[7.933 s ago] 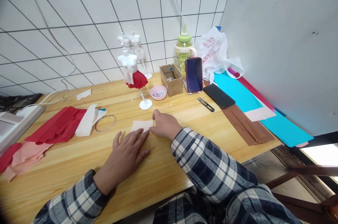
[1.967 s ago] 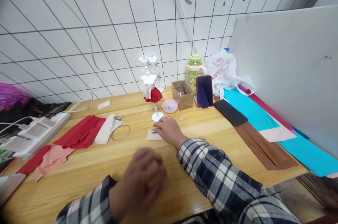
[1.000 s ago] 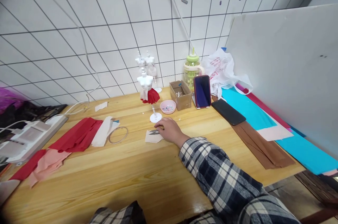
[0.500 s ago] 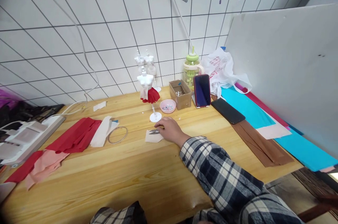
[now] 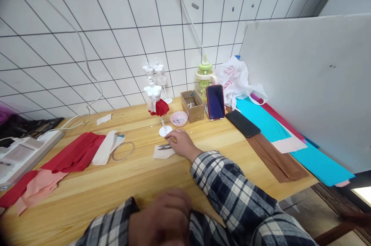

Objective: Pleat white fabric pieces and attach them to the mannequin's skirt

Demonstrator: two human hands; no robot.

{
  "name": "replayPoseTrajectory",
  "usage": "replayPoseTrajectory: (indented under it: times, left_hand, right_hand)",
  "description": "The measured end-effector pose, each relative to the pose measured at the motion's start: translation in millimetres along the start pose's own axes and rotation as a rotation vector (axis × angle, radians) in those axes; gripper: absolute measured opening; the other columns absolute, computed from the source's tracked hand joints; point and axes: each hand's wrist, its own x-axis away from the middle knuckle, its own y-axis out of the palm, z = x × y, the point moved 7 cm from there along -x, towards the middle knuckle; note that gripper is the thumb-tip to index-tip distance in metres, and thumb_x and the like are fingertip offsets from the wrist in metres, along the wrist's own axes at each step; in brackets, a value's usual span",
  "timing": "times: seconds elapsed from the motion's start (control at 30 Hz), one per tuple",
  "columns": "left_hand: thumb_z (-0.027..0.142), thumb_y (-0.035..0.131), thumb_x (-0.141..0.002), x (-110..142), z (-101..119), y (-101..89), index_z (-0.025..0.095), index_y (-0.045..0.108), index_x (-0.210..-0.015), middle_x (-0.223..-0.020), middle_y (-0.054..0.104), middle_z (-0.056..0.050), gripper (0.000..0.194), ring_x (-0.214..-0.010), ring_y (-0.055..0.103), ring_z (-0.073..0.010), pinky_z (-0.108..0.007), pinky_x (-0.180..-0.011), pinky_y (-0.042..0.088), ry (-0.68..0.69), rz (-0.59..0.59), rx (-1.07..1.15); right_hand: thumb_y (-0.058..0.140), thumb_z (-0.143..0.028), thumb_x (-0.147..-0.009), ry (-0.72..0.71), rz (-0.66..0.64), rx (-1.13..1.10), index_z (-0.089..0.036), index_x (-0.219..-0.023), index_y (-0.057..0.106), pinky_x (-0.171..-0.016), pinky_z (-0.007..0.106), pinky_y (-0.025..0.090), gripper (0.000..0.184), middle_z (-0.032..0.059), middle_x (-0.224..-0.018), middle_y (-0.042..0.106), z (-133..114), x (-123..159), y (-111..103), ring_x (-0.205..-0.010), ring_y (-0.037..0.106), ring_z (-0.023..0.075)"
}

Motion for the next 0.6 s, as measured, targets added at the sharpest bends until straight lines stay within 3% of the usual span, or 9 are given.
replayPoseTrajectory:
  times: [0.07, 0.1, 0.17, 0.2, 0.27, 0.33, 0.4, 0.47, 0.6]
  left_hand:
    - [0.038, 0.043, -0.095, 27, -22, -57.6, 0.023, 0.055, -0.077, -0.064, 0.059, -0.004, 0.026, -0.067, 0.057, -0.0200, -0.036, -0.069, 0.047, -0.110, 0.293, -0.253]
    - [0.037, 0.045, -0.094, 45, -36, -85.0, 0.023, 0.055, -0.077, -0.065, 0.058, -0.004, 0.024, -0.068, 0.055, -0.0204, -0.036, -0.068, 0.045, -0.218, 0.377, -0.397]
    - [0.039, 0.054, -0.089, 88, -66, -135.0, 0.023, 0.061, -0.093, -0.080, 0.063, -0.007, 0.018, -0.079, 0.057, -0.0235, -0.039, -0.076, 0.045, -0.551, 0.431, -0.735]
    - [0.043, 0.059, -0.084, 109, -78, -155.3, 0.022, 0.061, -0.104, -0.093, 0.065, -0.010, 0.029, -0.091, 0.057, -0.0276, -0.043, -0.082, 0.043, -0.711, 0.424, -0.860]
    - [0.049, 0.061, -0.080, 144, -99, -180.1, 0.022, 0.061, -0.107, -0.108, 0.065, -0.012, 0.038, -0.105, 0.053, -0.0344, -0.049, -0.089, 0.040, -0.969, 0.347, -0.979]
    - [0.048, 0.054, -0.085, 162, -113, -184.4, 0.022, 0.062, -0.097, -0.107, 0.065, -0.010, 0.030, -0.105, 0.054, -0.0337, -0.048, -0.087, 0.039, -1.114, 0.259, -0.942]
    - [0.041, 0.044, -0.090, 158, -117, -176.5, 0.022, 0.060, -0.085, -0.096, 0.066, -0.008, 0.025, -0.100, 0.056, -0.0313, -0.047, -0.087, 0.038, -1.112, 0.220, -0.904]
    - [0.039, 0.037, -0.094, 145, -113, -167.9, 0.022, 0.054, -0.083, -0.084, 0.065, -0.006, 0.026, -0.087, 0.059, -0.0263, -0.043, -0.084, 0.041, -1.065, 0.329, -0.816]
    - [0.042, 0.032, -0.099, 122, -96, -152.4, 0.023, 0.044, -0.089, -0.077, 0.065, 0.000, 0.024, -0.075, 0.061, -0.0199, -0.033, -0.077, 0.045, -0.867, 0.672, -0.546]
  right_hand:
    - [0.059, -0.013, -0.086, -0.069, 0.115, 0.007, -0.020, -0.093, 0.072, -0.093, 0.035, 0.045, 0.016, 0.0048, -0.099, 0.071, -9, 3, -17, -0.101, 0.059, 0.0203]
    - [0.058, -0.013, -0.086, -0.111, 0.161, 0.020, -0.020, -0.094, 0.072, -0.093, 0.036, 0.045, 0.017, 0.0052, -0.099, 0.071, -15, 6, -25, -0.101, 0.059, 0.0205]
    - [0.055, -0.013, -0.087, -0.188, 0.211, 0.051, -0.019, -0.096, 0.071, -0.092, 0.037, 0.045, 0.019, 0.0061, -0.098, 0.071, -29, 12, -36, -0.099, 0.059, 0.0210]
    - [0.054, -0.013, -0.088, -0.216, 0.217, 0.065, -0.019, -0.097, 0.070, -0.091, 0.037, 0.045, 0.020, 0.0065, -0.098, 0.070, -35, 15, -39, -0.098, 0.059, 0.0213]
    - [0.053, -0.013, -0.088, -0.250, 0.206, 0.079, -0.020, -0.100, 0.069, -0.090, 0.038, 0.046, 0.022, 0.0068, -0.098, 0.070, -49, 20, -39, -0.097, 0.058, 0.0218]
    - [0.052, -0.014, -0.089, -0.268, 0.181, 0.069, -0.021, -0.104, 0.068, -0.091, 0.038, 0.046, 0.023, 0.0065, -0.100, 0.070, -61, 25, -35, -0.098, 0.058, 0.0219]
    - [0.052, -0.015, -0.089, -0.283, 0.147, 0.058, -0.021, -0.107, 0.067, -0.091, 0.038, 0.046, 0.023, 0.0062, -0.102, 0.070, -72, 29, -27, -0.099, 0.058, 0.0220]
    - [0.052, -0.015, -0.090, -0.293, 0.100, 0.054, -0.021, -0.107, 0.066, -0.090, 0.037, 0.046, 0.023, 0.0061, -0.102, 0.070, -78, 33, -19, -0.098, 0.059, 0.0218]
    - [0.052, -0.018, -0.091, -0.315, -0.012, 0.032, -0.021, -0.107, 0.064, -0.086, 0.033, 0.047, 0.021, 0.0051, -0.097, 0.070, -82, 39, -7, -0.093, 0.060, 0.0198]
